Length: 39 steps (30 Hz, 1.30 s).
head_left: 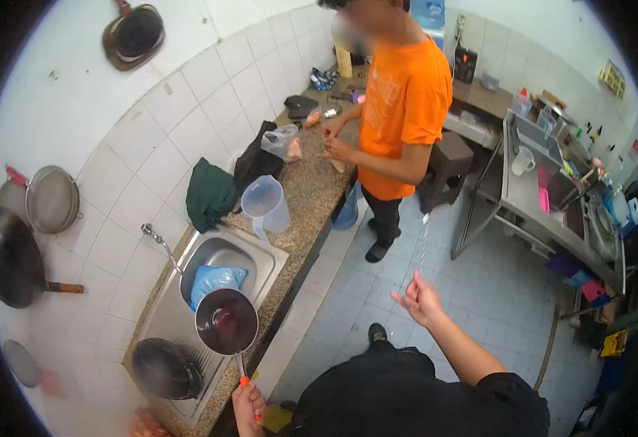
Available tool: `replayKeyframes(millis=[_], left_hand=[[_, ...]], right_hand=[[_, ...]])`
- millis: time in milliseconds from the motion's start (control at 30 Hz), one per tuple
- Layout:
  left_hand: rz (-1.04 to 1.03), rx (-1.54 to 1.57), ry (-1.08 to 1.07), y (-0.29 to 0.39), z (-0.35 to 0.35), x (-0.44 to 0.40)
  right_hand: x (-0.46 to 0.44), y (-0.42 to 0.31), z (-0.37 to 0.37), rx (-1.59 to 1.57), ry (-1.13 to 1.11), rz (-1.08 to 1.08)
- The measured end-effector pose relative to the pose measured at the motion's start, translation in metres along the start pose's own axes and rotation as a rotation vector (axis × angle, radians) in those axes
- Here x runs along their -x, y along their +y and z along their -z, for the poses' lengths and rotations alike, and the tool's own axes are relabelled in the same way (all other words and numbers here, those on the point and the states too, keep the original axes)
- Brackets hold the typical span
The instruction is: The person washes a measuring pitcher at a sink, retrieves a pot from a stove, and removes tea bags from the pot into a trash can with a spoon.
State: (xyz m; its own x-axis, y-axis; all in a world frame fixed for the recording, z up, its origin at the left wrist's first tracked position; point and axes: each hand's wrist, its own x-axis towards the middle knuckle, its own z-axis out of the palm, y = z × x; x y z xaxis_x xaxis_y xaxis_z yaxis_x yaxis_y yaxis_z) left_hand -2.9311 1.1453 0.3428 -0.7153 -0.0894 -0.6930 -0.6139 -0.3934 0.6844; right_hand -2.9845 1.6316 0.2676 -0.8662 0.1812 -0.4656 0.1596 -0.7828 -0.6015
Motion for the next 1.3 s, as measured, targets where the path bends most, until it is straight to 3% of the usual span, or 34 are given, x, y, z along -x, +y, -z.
replayKeyframes(millis=[133,200,267,333,433,533,633,767,867,1067,1167,1233,1300], left_hand=[[-0.023,0.026,-0.054,-0.003,0.022,-0.004],[-0.014,0.015,-0.039,0.003,0.021,0.001],[0.003,0.034,-0.070,-0.001,0.034,-0.004],[0.001,0.034,-0.086,-0.003,0.042,-0.010],[-0.017,-0.001,-0.092,0.001,0.050,-0.015],[-0.016,-0.023,-0.141,0.001,0.059,-0.015],[0.001,-0.046,-0.139,0.002,0.066,-0.019],[0.006,-0.058,-0.153,0.005,0.070,-0.023],[0.008,-0.080,-0.130,0.011,0.064,-0.026],[-0.006,-0.030,-0.082,0.033,0.043,-0.037],[-0.021,0.014,-0.098,0.045,0.029,-0.046],[-0.013,0.014,-0.015,0.060,0.003,-0.044],[-0.028,0.046,-0.005,0.072,-0.012,-0.053]], right_hand=[[-0.033,0.059,0.139,0.658,0.195,-0.176],[-0.017,0.080,0.195,1.369,0.127,-0.072],[-0.003,0.105,0.279,1.300,0.238,-0.302],[0.030,0.126,0.314,1.156,0.593,-0.506],[0.071,0.140,0.297,0.635,0.482,-0.443],[0.089,0.152,0.246,0.580,0.218,-0.464],[0.100,0.148,0.188,0.937,0.133,-0.375],[0.107,0.127,0.200,0.797,0.200,-0.507],[0.109,0.101,0.161,0.790,0.105,-0.519],[0.026,0.137,0.172,0.781,0.073,-0.618],[-0.032,0.145,0.190,1.410,0.130,-0.509],[-0.080,0.152,0.230,1.645,-0.037,-0.416],[-0.124,0.138,0.209,1.800,-0.010,-0.462]])
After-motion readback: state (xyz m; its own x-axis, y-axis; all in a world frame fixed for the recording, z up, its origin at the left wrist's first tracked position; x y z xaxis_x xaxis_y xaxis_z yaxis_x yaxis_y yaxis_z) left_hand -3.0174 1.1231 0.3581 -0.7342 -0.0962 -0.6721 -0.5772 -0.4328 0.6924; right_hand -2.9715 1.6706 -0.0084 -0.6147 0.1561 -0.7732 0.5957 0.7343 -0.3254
